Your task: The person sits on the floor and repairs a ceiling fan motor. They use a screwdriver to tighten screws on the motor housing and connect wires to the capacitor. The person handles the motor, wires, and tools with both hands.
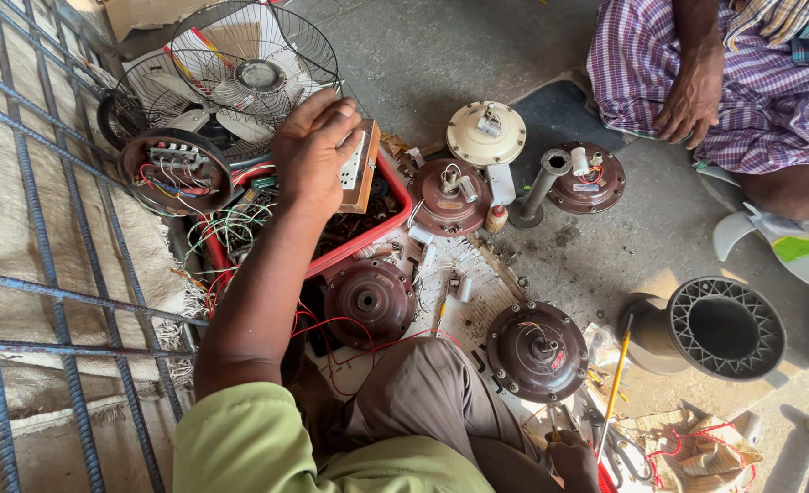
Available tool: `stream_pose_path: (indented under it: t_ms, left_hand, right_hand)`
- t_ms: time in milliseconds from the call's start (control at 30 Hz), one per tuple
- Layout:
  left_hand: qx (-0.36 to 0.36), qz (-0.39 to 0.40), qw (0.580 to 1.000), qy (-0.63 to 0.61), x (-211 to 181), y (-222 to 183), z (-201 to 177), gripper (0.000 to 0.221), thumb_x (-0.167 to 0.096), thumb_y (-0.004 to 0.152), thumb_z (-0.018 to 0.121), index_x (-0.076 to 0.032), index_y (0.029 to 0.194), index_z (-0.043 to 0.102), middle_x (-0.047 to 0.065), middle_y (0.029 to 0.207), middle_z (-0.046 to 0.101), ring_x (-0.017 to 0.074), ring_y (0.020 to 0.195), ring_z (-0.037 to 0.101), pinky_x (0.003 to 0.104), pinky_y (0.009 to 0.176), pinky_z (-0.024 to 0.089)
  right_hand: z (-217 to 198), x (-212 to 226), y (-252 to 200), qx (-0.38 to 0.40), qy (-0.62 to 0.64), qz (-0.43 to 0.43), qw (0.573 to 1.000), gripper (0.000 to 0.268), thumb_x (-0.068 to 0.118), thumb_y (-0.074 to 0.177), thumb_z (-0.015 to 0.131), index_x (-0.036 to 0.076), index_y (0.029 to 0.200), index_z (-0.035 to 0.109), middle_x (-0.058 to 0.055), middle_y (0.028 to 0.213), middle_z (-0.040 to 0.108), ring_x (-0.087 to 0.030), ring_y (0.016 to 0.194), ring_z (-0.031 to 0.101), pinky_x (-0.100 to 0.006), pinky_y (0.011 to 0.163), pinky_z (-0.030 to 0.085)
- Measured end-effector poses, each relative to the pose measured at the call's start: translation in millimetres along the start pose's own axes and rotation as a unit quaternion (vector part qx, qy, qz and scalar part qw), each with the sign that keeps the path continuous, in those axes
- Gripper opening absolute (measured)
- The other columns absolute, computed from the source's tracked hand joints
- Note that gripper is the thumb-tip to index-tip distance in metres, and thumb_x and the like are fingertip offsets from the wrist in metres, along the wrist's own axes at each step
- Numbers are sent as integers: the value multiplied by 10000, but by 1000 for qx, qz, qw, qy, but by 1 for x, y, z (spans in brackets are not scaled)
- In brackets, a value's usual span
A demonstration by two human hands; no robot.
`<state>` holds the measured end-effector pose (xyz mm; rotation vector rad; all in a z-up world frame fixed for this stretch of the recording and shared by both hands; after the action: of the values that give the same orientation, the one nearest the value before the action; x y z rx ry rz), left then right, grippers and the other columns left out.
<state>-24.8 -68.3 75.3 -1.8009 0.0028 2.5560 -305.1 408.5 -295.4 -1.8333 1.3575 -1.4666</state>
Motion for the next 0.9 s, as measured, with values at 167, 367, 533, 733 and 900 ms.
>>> stream_pose_path:
  t_ms: [167,367,533,733,900]
  left_hand:
    - [58,-2,994,89,72,-28,9,390,-73,876,777,-3,1243,667,107,1104,752,177,960,714,330,823,603]
    - [162,-195,906,340,217,-120,0,410,-113,834,781,-19,1218,674,139,1151,745,185,967,740,298,818,635]
    - [185,-339,865,321,303,-192,-14,361,-103,847,773,-4,1182,681,144,1077,728,204,859,737,306,714,652]
    - [207,-336,843,366,359,-234,-42,408,-64,833,793,28,1214,680,138,1141,750,193,1001,723,293,866,607]
    - [223,-279,872,336,361,-240,-53,433,-91,820,791,45,1216,683,142,1136,756,192,1028,733,297,893,608]
  right_hand:
    - [5,-5,8,-9,-103,3,995,409,146,792,701,182,1182,820,-72,1048,826,-174,956,735,-330,879,544]
    - [13,-13,20,44,-9,-13,999,405,145,799,695,60,1180,804,-151,957,836,-206,823,751,-350,752,577]
    - [17,-10,17,58,-54,13,997,389,155,813,695,65,1175,803,-151,961,839,-205,832,760,-359,769,585]
    - [-7,-3,10,-96,-180,10,979,405,310,799,705,214,1173,825,-90,1125,803,-264,1096,729,-393,992,536]
    - [-10,-5,10,-141,-192,8,971,453,329,791,693,260,1226,798,-111,1191,789,-298,1166,708,-420,1047,513]
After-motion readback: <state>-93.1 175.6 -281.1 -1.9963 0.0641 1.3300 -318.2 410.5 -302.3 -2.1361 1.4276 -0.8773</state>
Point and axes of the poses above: each hand's wrist, its own y-axis towards the middle knuckle, its own z-axis out of the palm, x = y × z, the point moved 5 cm from there along y, towards the middle knuckle
